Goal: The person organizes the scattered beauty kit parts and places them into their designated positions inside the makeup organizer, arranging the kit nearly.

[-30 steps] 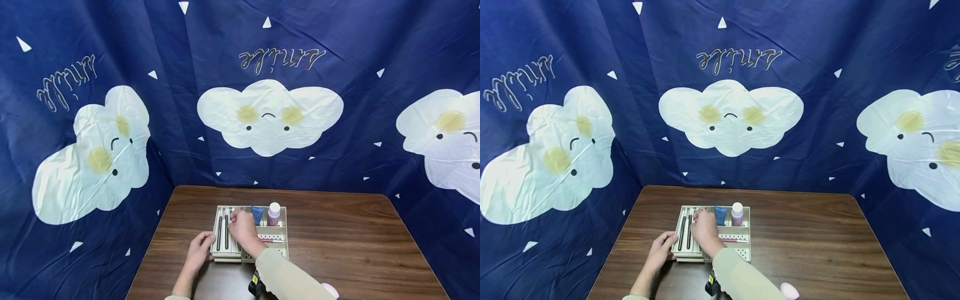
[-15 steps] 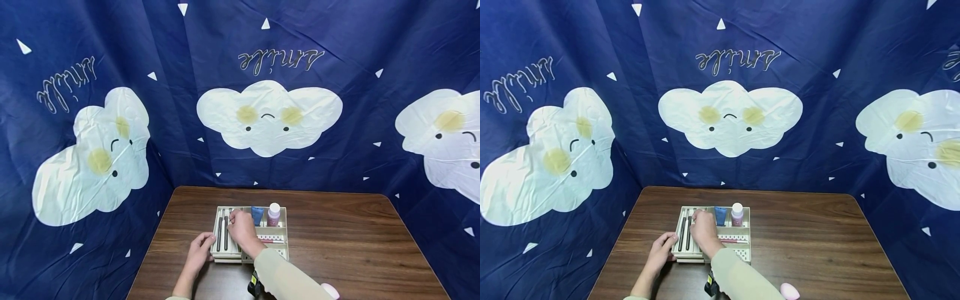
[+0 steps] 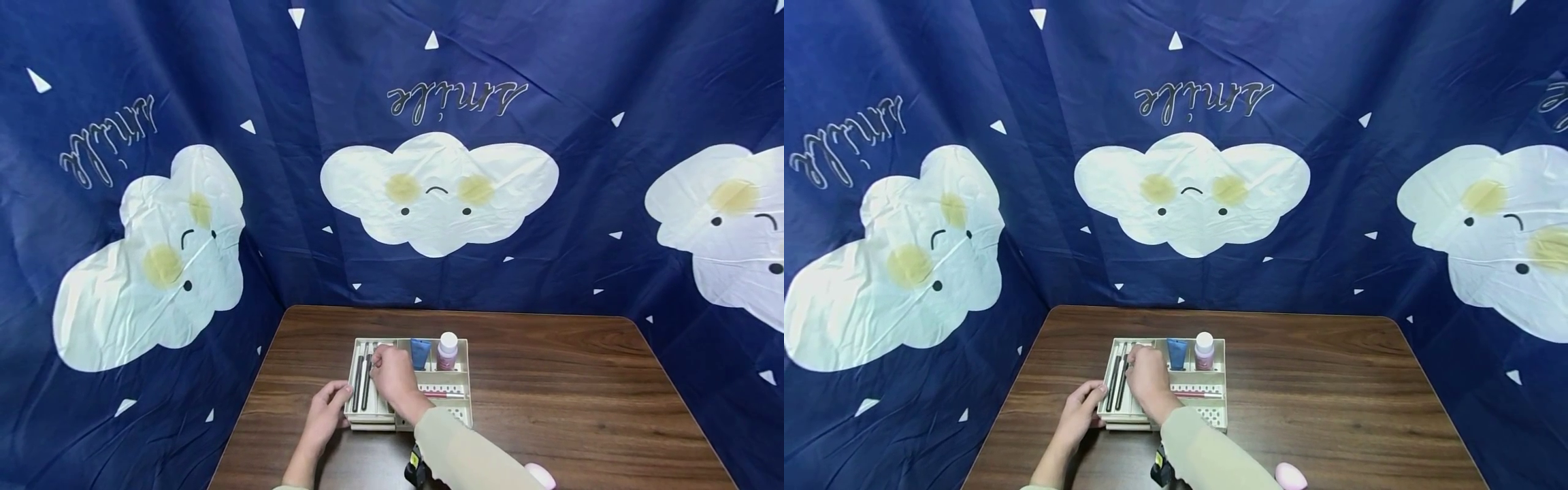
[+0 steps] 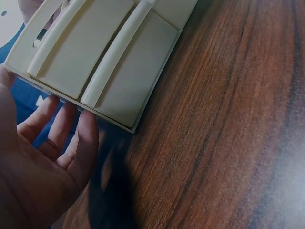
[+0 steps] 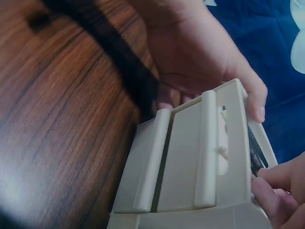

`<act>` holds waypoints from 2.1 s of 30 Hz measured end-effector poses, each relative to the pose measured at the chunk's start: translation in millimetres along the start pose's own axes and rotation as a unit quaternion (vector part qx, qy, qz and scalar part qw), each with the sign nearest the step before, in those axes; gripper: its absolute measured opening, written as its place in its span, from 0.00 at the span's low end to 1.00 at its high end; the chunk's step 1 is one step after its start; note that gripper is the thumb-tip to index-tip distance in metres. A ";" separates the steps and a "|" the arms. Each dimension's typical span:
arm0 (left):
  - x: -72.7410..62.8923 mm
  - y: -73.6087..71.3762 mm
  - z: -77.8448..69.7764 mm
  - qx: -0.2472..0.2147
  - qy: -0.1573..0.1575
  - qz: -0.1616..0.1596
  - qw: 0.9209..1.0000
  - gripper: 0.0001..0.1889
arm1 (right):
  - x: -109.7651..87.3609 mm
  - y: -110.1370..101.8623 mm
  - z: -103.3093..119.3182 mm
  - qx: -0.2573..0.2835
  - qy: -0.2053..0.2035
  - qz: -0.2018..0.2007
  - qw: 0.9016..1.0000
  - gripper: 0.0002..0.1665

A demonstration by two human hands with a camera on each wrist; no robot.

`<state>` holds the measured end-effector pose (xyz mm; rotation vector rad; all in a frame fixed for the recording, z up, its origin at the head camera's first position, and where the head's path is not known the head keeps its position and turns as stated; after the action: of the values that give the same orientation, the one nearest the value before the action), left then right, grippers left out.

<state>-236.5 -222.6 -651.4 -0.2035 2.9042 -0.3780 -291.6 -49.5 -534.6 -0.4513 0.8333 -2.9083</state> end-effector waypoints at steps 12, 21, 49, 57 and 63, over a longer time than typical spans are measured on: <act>-0.6 0.6 -3.5 0.012 0.010 0.004 1.000 0.18 | -0.2 -9.0 -3.2 0.099 0.034 0.045 0.993 0.14; 3.2 0.3 -2.4 0.032 0.001 0.005 0.999 0.17 | 0.4 -22.1 -3.7 0.126 0.005 0.042 0.991 0.12; -1.8 2.3 0.7 0.030 -0.006 -0.008 1.000 0.19 | -16.2 -67.0 -19.7 0.190 0.013 0.044 0.981 0.11; -8.5 3.1 -11.4 0.029 -0.010 0.003 1.000 0.18 | -22.0 -79.1 -25.1 0.180 0.023 0.032 0.983 0.11; -18.5 0.8 -28.4 0.030 -0.004 -0.001 1.000 0.18 | -24.4 -88.5 -34.1 0.163 0.017 0.014 0.986 0.12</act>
<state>-224.9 -212.0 -621.3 -0.1986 2.8813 -0.4617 -278.6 46.6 -521.6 -0.3572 0.3491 -2.9518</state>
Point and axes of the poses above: each hand's wrist, its own x-axis towards the middle knuckle, its own y-axis out of the palm, z = x × y, the point moved 9 cm from there along x, towards the middle knuckle, and after that the axes turned 13 degrees about x, right-handed, at the moved point
